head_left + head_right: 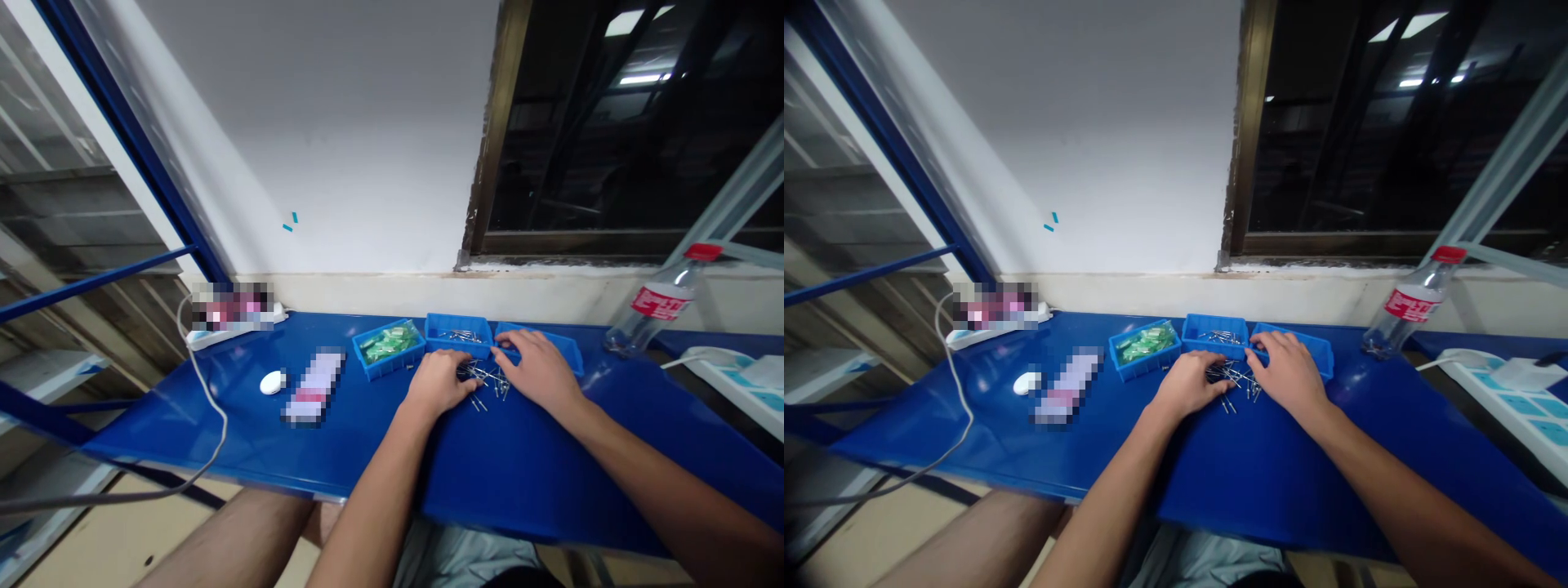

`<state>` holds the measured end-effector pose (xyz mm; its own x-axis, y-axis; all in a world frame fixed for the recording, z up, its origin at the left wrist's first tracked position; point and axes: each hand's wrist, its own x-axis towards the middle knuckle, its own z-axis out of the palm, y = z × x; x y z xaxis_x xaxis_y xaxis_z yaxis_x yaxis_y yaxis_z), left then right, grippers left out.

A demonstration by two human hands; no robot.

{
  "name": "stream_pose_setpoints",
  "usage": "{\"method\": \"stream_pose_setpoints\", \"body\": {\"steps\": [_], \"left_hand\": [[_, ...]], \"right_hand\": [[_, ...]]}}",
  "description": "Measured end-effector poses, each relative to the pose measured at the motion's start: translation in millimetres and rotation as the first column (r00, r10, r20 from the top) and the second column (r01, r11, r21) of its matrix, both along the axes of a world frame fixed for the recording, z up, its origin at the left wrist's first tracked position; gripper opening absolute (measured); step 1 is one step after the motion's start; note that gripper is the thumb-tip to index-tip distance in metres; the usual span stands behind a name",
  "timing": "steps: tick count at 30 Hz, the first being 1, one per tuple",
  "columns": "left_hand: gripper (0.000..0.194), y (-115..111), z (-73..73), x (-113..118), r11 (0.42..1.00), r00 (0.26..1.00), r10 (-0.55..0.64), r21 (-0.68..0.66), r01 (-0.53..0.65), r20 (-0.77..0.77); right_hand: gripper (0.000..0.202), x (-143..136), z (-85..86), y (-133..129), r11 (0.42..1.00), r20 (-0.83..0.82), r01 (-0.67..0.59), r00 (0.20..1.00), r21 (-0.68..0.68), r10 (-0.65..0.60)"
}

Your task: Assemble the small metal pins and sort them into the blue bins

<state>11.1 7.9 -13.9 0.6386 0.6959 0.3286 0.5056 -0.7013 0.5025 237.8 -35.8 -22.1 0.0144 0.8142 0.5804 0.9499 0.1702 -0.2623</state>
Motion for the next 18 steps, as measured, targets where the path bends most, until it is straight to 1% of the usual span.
{"method": "stream_pose_setpoints", "body": {"steps": [1,2,6,8,11,12,14,18], "left_hand": [[0.047,-0.2,0.1,0.4,1.0,1.0,-0.005,-0.001,0.005,-0.011],[0.047,-0.5,0.3,0.9,1.0,1.0,-0.008,0.002,0.008,-0.02],[0.032,-1.6,2.3,1.6,0.999,0.999,-0.004,0.035,0.006,-0.044],[0.03,-2.5,4.1,1.2,0.998,0.997,0.002,0.058,0.003,-0.073],[0.025,-3.7,5.7,1.0,0.994,0.991,0.021,0.111,-0.007,-0.133],[0.023,-3.9,5.6,1.1,0.992,0.989,0.031,0.129,-0.012,-0.147],[0.022,-3.6,4.3,1.4,0.988,0.987,0.049,0.154,-0.024,-0.156],[0.02,-1.4,0.8,2.0,0.987,0.992,0.058,0.155,-0.041,-0.108]], "right_hand": [[0.021,0.0,0.0,0.0,1.0,0.0,-0.002,1.0,0.011,0.002],[0.021,-0.1,-0.1,0.0,1.0,-0.002,-0.006,1.0,0.024,0.006],[0.017,-7.6,1.5,-2.1,0.995,-0.016,-0.07,0.997,0.065,0.071],[0.016,-16.7,3.9,-5.2,0.986,-0.02,-0.139,0.99,0.096,0.141],[0.012,-32.5,7.2,-11.2,0.949,-0.043,-0.289,0.954,0.126,0.297],[0.011,-36.8,7.6,-13.0,0.933,-0.063,-0.338,0.936,0.121,0.347],[0.011,-42.6,7.1,-15.6,0.915,-0.118,-0.391,0.909,0.099,0.401],[0.015,-43.6,3.8,-16.2,0.915,-0.199,-0.401,0.894,0.04,0.401]]}}
